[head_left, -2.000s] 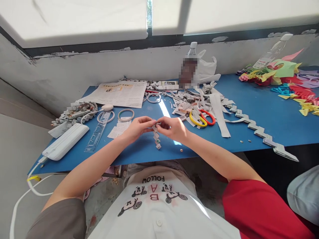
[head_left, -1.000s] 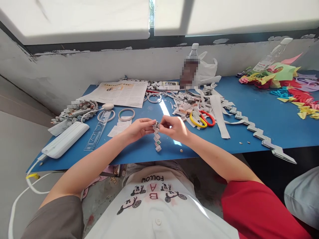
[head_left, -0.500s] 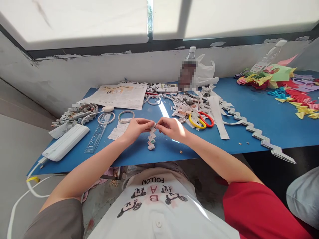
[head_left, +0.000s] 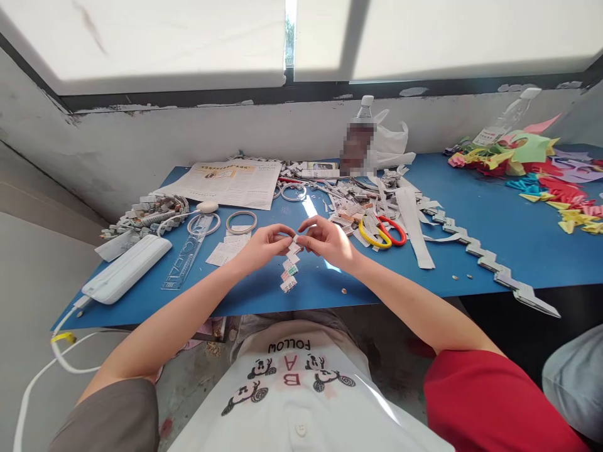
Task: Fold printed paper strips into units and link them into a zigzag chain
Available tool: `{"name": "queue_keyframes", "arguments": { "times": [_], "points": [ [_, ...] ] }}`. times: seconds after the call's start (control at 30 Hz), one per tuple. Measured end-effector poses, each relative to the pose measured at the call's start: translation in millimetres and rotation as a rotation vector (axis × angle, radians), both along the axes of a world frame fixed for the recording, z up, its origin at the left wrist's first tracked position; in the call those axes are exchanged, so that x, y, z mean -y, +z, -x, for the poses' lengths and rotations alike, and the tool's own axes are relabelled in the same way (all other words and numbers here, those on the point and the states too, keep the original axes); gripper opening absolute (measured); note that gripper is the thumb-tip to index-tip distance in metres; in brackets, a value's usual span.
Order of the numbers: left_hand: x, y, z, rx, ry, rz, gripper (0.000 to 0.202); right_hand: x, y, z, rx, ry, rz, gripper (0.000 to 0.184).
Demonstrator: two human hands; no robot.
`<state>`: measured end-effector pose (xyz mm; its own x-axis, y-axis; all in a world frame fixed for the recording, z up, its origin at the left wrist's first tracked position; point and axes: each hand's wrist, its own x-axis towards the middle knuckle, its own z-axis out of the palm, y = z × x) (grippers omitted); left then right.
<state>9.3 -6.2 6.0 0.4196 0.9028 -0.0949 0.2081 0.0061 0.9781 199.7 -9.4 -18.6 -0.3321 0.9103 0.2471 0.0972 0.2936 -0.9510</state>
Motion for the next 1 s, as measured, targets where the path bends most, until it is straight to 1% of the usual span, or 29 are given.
{"name": "queue_keyframes", "arguments": {
  "times": [0.17,0.3,0.37,0.47,0.6,0.7,0.83,1.0],
  "points": [
    [-2.0,0.8,1.6,-0.010,-0.034,-0.018,0.031,1.3,3.0,-1.7,0.048,0.017,-0.030,0.025],
    [-1.3,0.0,1.2,-0.025,-0.021,-0.131,0.028,0.8,4.2,-4.2,0.050,0.063,-0.049,0.017],
    [-0.6,-2.0,0.8,-0.027,-0.008,-0.193,0.026,-0.6,2.6,-4.6,0.037,0.060,-0.071,0.016],
    [0.3,-6.6,1.0,-0.059,0.004,-0.274,0.024,-3.1,-1.4,-4.0,0.012,0.064,-0.049,0.015],
    [0.1,-9.9,1.9,-0.116,0.005,-0.321,0.022,-3.9,-5.4,-2.9,0.017,0.059,-0.034,0.017],
    [-0.3,-7.2,2.1,-0.126,-0.015,-0.309,0.022,-2.3,-6.7,-2.2,0.049,0.046,-0.109,0.016],
    [-1.2,-1.2,3.4,-0.121,-0.083,-0.264,0.024,-0.2,-7.3,-2.2,0.096,0.040,-0.238,0.010],
    [-5.4,0.6,10.8,-0.211,-0.135,-0.346,0.020,1.0,-4.7,-4.7,0.179,0.080,-0.356,0.007]
  ]
}}
